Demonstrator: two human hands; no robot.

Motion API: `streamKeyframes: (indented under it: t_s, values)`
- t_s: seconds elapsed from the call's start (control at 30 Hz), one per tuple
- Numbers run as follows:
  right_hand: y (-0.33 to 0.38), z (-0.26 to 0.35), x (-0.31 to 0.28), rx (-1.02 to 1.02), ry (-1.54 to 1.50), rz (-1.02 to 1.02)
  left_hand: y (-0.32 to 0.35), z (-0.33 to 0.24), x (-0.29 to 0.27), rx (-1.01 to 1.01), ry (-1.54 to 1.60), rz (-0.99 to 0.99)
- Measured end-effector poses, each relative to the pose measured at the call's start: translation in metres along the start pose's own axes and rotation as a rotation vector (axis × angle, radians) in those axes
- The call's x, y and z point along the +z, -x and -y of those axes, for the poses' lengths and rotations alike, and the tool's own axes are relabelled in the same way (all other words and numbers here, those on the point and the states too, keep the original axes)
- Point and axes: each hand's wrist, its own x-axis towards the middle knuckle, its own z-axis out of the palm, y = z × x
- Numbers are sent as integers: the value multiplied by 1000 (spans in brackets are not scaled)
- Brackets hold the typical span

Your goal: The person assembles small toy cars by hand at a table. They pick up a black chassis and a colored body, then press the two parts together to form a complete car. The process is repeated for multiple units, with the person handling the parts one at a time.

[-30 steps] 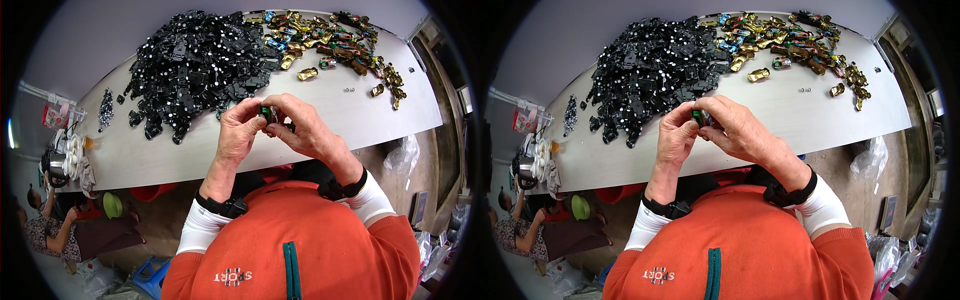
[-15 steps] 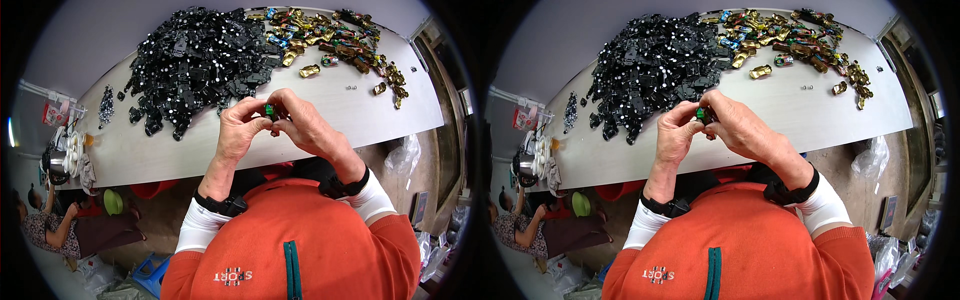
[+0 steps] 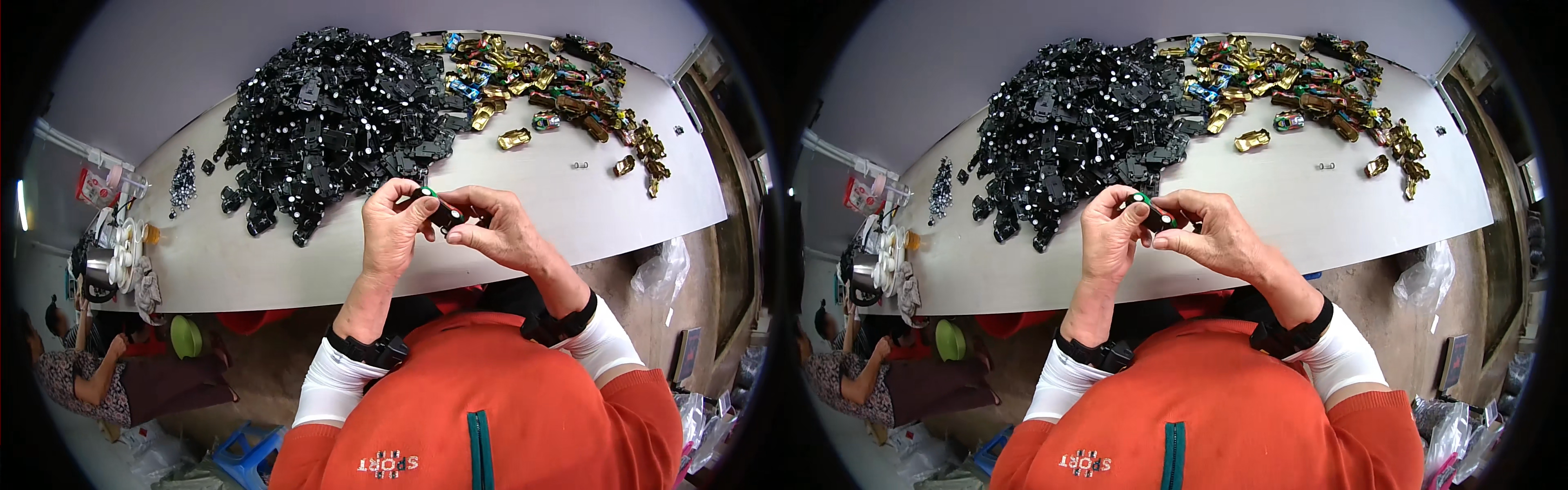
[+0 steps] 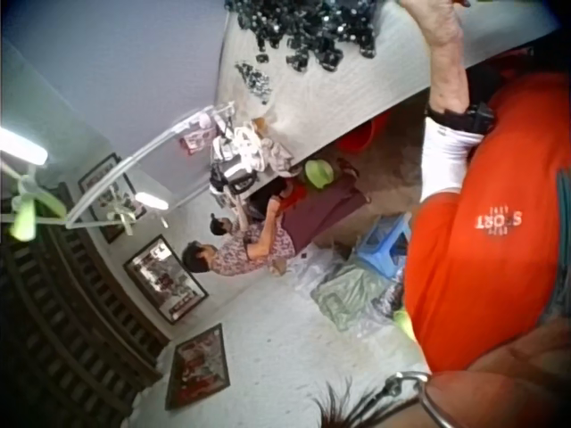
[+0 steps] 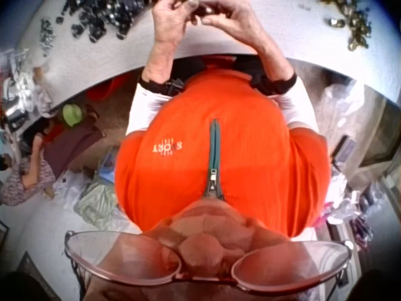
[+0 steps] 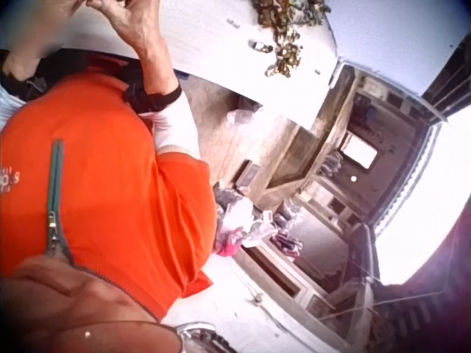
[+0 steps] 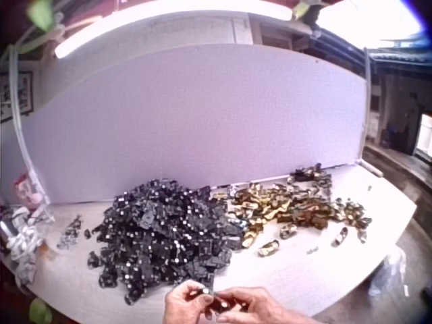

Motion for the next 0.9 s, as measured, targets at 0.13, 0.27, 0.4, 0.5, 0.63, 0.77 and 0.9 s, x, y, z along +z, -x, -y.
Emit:
streamKeyframes:
  t_s: [0.13,0.27,0.4,0.5,0.63,0.77,0.9]
  values:
    - [-3,-11,3,177,-125,-61,5,6,5,-14,-1,-17]
    - [-4,-17,-8,249,-18,-77,4,9,-8,-113,60,31]
    - [2,-49,-23,227,458,-141,1,14,-20,-157,136,2]
    - [4,-25,-20,503,-28,-15,1,20,-24,-197,127,34]
    - [3,-28,-15,379,-210,10,0,21,-21,-213,99,36]
    - [3,-25,-15,435,-283,42,2,18,-19,-220,88,13]
    - [4,-29,-11,435,-347,67,2,21,-16,-219,37,44]
